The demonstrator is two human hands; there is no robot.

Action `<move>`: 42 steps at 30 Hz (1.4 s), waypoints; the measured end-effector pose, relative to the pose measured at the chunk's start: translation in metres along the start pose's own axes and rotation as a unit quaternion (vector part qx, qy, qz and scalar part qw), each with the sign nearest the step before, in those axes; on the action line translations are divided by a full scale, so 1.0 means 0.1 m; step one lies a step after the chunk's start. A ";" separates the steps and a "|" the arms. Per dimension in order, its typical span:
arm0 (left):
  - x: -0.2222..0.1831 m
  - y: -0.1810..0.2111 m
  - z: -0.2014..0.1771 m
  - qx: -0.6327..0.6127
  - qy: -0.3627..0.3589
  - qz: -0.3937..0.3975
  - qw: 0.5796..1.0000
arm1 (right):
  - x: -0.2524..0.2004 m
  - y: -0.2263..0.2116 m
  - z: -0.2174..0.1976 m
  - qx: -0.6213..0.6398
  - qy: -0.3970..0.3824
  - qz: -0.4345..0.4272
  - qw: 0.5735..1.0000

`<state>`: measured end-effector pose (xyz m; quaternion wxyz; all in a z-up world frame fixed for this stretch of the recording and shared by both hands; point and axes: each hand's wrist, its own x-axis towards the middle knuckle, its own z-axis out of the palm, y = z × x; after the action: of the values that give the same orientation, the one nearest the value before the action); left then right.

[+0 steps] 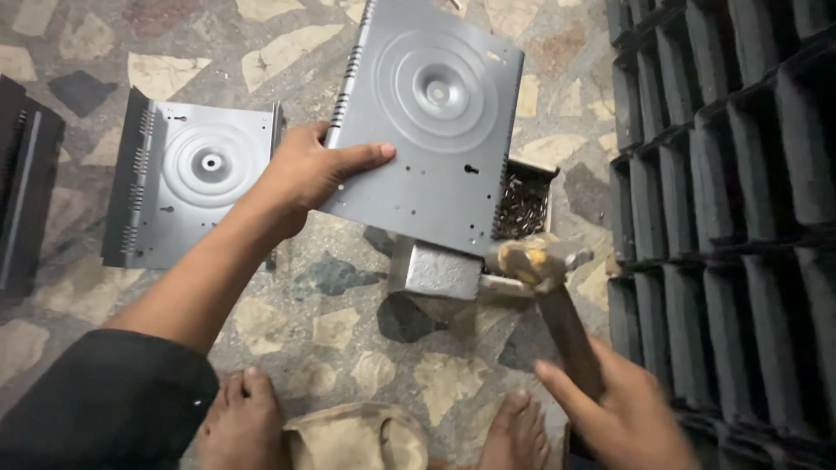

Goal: The person hammers small metal pins into a metal plate to assemble an electronic component housing.

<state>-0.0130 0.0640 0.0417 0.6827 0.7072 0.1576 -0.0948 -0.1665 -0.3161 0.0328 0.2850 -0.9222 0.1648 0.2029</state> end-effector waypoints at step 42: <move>-0.04 0.64 -0.27 0.411 -0.068 0.473 0.777 | 0.59 -1.32 0.00 0.511 -0.325 -0.185 0.774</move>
<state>0.0034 0.0895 0.1042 0.2954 0.8975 -0.2977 0.1364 -0.0603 -0.2237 0.0662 0.7832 -0.5326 -0.0319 0.3193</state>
